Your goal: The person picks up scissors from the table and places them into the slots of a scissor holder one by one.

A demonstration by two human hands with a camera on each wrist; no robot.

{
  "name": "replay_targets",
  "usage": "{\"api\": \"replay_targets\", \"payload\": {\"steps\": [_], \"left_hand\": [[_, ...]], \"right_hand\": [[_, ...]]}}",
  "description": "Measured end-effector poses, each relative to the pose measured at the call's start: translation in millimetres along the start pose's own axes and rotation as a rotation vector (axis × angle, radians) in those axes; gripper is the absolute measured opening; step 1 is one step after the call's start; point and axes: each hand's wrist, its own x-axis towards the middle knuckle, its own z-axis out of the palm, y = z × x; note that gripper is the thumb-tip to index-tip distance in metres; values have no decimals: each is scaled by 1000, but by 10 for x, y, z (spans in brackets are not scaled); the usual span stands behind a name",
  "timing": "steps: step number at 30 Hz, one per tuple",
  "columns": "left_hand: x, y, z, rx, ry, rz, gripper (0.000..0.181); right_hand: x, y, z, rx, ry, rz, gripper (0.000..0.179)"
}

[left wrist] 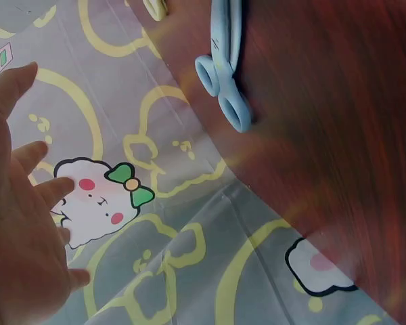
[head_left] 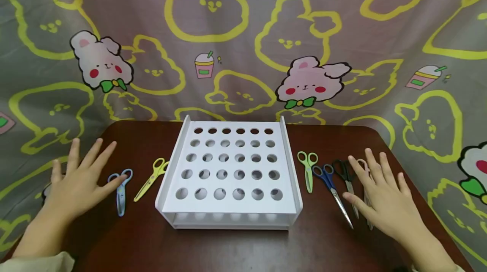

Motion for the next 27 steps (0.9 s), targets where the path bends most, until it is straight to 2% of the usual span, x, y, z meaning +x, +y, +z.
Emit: {"api": "replay_targets", "payload": {"steps": [3, 11, 17, 21, 27], "left_hand": [[60, 4, 20, -24, -2, 14, 90], [178, -129, 84, -188, -6, 66, 86], [271, -211, 154, -288, -51, 89, 82], [329, -225, 201, -322, -70, 92, 80], [354, -225, 279, -350, -112, 92, 72]], "right_hand": [[11, -93, -12, 7, 19, -38, 89], [59, -367, -83, 43, 41, -152, 88], [105, -570, -129, 68, 72, -227, 86], [158, -679, -110, 96, 82, -259, 86], [208, -835, -28, 151, 47, -338, 89]]}}
